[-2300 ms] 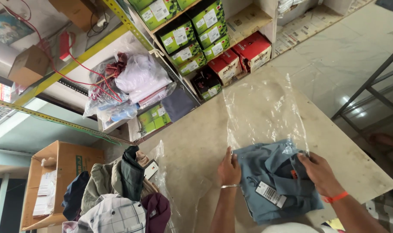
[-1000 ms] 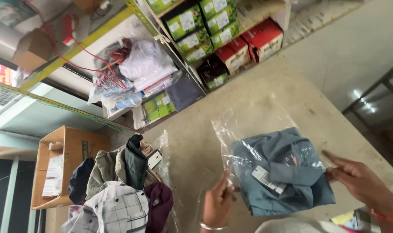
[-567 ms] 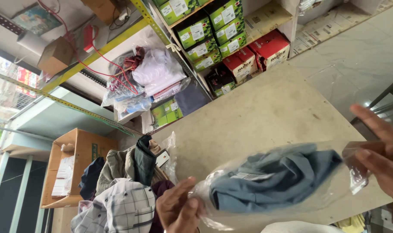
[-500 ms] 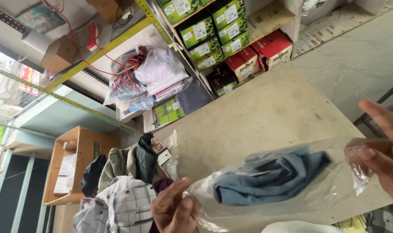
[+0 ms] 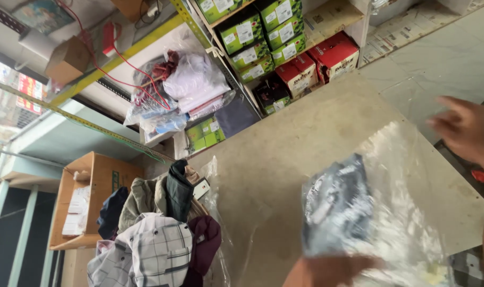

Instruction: The person folds a plaid button-up shirt on a table. They first set aside a folded blue shirt, then unfold and lay the plaid shirt flat, align the sleeves, fold the sides in, fold the shirt lengthwise, and press it flat with their hands.

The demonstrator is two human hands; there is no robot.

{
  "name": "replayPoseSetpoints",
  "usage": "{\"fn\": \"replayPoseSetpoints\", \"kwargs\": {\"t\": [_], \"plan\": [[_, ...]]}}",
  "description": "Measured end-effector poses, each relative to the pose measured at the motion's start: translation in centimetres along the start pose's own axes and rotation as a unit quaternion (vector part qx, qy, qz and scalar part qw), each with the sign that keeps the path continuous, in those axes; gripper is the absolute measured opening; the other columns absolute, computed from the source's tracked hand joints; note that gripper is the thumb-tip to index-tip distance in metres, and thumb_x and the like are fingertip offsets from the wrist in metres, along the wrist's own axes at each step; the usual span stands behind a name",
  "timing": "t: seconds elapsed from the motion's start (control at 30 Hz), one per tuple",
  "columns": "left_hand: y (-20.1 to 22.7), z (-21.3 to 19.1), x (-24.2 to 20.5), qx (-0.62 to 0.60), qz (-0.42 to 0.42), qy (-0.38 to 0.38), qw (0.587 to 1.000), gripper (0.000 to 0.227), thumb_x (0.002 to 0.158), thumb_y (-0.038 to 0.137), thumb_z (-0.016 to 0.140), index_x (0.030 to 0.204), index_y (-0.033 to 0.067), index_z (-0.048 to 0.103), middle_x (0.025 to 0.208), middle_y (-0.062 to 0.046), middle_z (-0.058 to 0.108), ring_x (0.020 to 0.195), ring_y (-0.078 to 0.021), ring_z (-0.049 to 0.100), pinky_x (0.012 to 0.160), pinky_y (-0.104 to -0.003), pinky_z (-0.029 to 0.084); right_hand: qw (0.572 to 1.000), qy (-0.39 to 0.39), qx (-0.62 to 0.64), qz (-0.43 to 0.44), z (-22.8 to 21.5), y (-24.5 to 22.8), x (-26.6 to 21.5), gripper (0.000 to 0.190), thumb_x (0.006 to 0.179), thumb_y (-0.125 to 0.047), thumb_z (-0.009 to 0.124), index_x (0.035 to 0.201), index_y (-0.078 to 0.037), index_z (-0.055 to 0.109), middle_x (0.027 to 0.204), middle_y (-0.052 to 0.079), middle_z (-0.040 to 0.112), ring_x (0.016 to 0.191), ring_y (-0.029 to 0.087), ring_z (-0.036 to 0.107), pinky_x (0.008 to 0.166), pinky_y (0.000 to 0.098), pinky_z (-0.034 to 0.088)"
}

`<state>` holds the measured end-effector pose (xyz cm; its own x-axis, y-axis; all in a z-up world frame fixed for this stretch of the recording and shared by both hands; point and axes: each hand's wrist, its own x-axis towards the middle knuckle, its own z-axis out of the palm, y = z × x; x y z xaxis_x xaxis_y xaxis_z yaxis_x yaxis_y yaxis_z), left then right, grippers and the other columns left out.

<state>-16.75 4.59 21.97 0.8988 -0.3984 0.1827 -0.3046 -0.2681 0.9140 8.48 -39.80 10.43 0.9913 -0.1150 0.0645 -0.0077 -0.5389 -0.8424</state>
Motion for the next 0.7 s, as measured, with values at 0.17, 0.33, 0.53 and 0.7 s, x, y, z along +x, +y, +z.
{"fn": "replayPoseSetpoints", "kwargs": {"t": [0.17, 0.33, 0.53, 0.7], "plan": [[-5.6, 2.3, 9.1, 0.185, -0.114, 0.030, 0.976, 0.053, 0.086, 0.021, 0.080, 0.134, 0.0038, 0.067, 0.139, -0.017, 0.066, 0.131, -0.0352, 0.059, 0.107, -0.043, 0.049, 0.972, 0.184, 0.076, -0.123, 4.8, 15.2, -7.1, 0.047, 0.114, -0.017, 0.066, 0.154, -0.001, 0.048, 0.116, 0.010, 0.067, 0.102, 0.014, 0.066, 0.092, 0.0252, 0.053], [-13.9, 5.5, 9.0, 0.252, -0.057, 0.029, 0.966, 0.063, 0.092, 0.024, 0.072, 0.147, 0.0003, 0.053, 0.155, -0.021, 0.051, 0.144, -0.0421, 0.046, 0.115, -0.051, 0.037, 0.971, 0.080, -0.201, -0.102, 9.5, -6.4, -13.3, 0.055, 0.092, -0.031, 0.070, 0.140, -0.007, 0.056, 0.132, 0.017, 0.065, 0.120, 0.035, 0.065, 0.101, 0.0452, 0.052], [-19.7, 9.8, 10.7, 0.376, -0.010, 0.030, 0.926, 0.069, 0.101, 0.037, 0.060, 0.156, -0.0009, 0.043, 0.165, -0.026, 0.034, 0.153, -0.0461, 0.030, 0.121, -0.060, 0.021, 0.939, 0.038, -0.329, -0.095, 18.6, -3.5, -15.7, 0.069, 0.089, -0.053, 0.052, 0.148, -0.017, 0.049, 0.159, 0.016, 0.038, 0.146, 0.036, 0.037, 0.115, 0.0632, 0.024], [-20.7, 10.3, 10.9, 0.377, -0.072, -0.021, 0.923, 0.073, 0.098, 0.039, 0.058, 0.157, -0.0002, 0.040, 0.166, -0.025, 0.029, 0.153, -0.0446, 0.023, 0.119, -0.062, 0.014, 0.940, 0.060, -0.321, -0.099, 19.1, -3.2, -15.6, 0.068, 0.089, -0.053, 0.049, 0.148, -0.020, 0.046, 0.161, 0.013, 0.036, 0.147, 0.035, 0.035, 0.119, 0.0634, 0.021]]}}
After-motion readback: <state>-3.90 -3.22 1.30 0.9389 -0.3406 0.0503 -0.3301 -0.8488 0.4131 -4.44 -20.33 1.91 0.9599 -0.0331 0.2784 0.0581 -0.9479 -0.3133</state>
